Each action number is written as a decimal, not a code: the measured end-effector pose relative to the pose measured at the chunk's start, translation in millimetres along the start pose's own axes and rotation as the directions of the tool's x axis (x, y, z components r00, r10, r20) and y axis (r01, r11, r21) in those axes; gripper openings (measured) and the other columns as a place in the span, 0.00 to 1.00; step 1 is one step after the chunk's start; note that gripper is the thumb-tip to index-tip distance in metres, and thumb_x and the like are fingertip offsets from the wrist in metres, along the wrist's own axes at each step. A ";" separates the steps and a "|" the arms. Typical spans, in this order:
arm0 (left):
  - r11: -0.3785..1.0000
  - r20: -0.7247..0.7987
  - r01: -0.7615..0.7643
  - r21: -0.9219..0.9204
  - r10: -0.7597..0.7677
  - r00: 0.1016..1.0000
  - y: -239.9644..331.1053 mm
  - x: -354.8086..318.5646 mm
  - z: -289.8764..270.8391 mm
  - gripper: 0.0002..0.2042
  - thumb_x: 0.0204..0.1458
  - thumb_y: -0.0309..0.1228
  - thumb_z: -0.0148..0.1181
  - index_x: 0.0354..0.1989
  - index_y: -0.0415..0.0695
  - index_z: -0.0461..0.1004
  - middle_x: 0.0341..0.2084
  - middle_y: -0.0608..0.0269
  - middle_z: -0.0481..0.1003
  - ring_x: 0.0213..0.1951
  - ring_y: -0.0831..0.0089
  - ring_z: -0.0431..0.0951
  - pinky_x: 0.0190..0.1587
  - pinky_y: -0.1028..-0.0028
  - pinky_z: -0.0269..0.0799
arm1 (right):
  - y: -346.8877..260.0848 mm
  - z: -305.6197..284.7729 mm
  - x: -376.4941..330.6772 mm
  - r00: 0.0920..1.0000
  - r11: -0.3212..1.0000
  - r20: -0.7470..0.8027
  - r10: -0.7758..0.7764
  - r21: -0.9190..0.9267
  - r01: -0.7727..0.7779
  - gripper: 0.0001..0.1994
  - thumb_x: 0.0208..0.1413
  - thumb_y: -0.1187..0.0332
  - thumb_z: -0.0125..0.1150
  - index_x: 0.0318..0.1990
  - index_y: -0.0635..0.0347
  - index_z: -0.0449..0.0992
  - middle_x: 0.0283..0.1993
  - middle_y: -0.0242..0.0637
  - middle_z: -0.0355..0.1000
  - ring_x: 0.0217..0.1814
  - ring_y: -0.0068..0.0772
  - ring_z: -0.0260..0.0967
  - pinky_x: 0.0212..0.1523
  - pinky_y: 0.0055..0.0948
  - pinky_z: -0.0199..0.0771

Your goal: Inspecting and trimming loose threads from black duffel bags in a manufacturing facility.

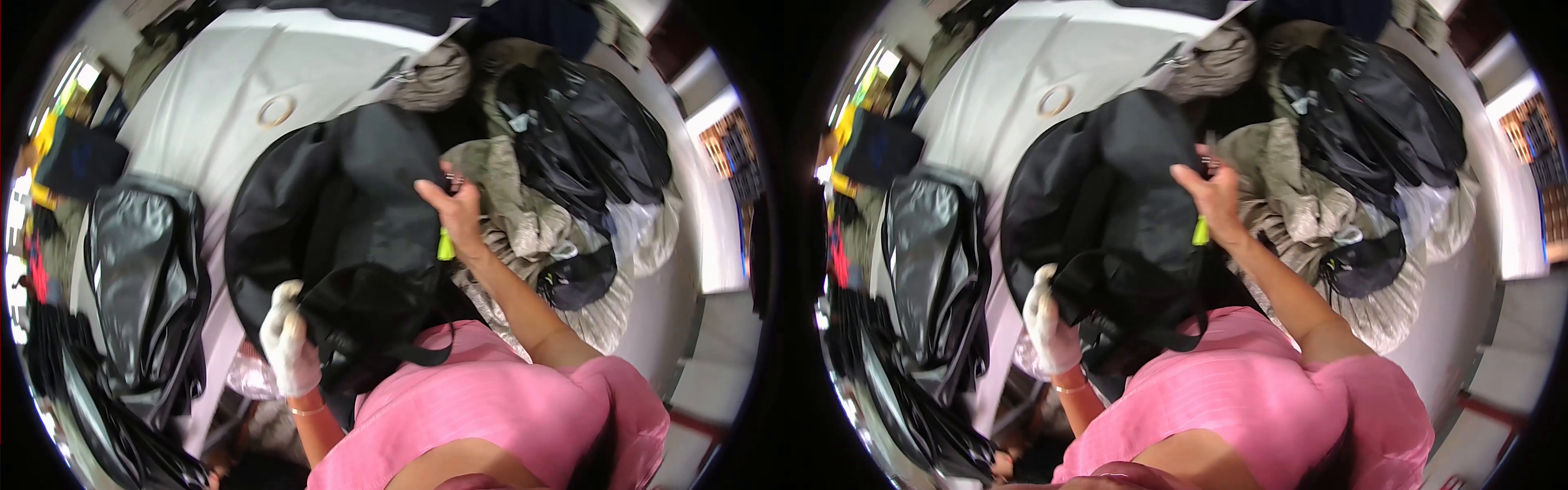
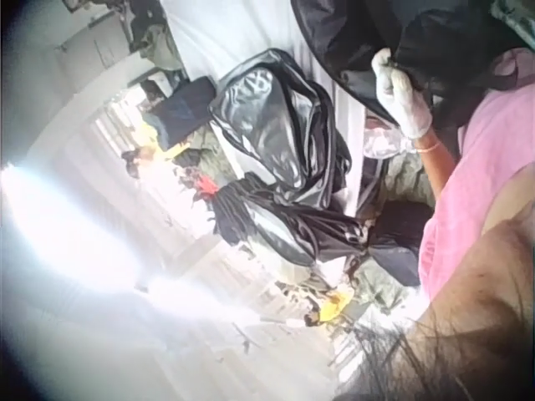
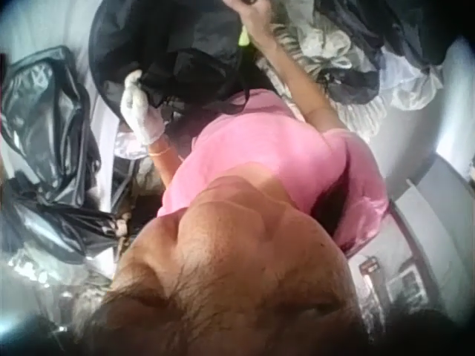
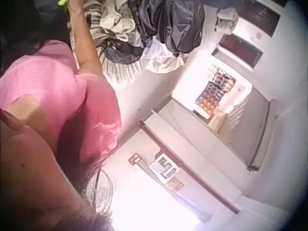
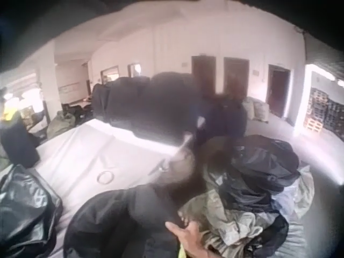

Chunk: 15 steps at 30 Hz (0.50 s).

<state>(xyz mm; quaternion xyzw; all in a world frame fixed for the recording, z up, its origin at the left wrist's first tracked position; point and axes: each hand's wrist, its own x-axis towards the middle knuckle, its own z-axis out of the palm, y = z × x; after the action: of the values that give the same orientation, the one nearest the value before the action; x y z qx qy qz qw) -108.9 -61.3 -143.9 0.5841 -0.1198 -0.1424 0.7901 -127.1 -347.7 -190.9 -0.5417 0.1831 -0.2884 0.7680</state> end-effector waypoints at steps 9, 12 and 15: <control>0.960 0.156 -0.272 0.063 0.260 0.953 42.9 -28.8 16.6 0.22 0.52 0.47 0.63 0.21 0.41 0.65 0.49 0.44 0.71 0.43 0.68 0.70 0.49 0.73 0.64 | -161.3 31.5 -9.3 0.937 0.941 0.097 -0.336 0.057 0.332 0.19 0.47 0.75 0.70 0.47 0.69 0.74 0.41 0.33 0.75 0.42 0.21 0.71 0.47 0.24 0.71; 0.950 0.190 -0.310 -0.035 0.311 0.931 38.5 -34.5 22.2 0.19 0.54 0.43 0.61 0.25 0.39 0.67 0.47 0.40 0.72 0.46 0.58 0.74 0.53 0.62 0.68 | -235.5 -10.6 11.0 0.757 0.727 0.035 -0.652 -0.253 0.638 0.21 0.44 0.73 0.73 0.47 0.69 0.75 0.41 0.32 0.74 0.42 0.21 0.70 0.49 0.24 0.71; 0.957 0.226 -0.290 -0.008 0.284 0.932 42.6 -38.1 14.9 0.18 0.56 0.41 0.59 0.26 0.37 0.68 0.42 0.41 0.73 0.44 0.54 0.76 0.51 0.59 0.70 | -317.5 1.5 -9.5 0.607 0.536 -0.095 -0.789 -0.588 0.605 0.24 0.45 0.66 0.65 0.51 0.68 0.74 0.41 0.40 0.75 0.42 0.29 0.72 0.51 0.31 0.73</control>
<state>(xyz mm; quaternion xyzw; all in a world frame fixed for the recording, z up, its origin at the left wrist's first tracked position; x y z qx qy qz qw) -146.1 -48.9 -99.7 0.5506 -0.2944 -0.0890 0.7761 -211.2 -418.9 107.0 -0.6866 0.1485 -0.6084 0.3693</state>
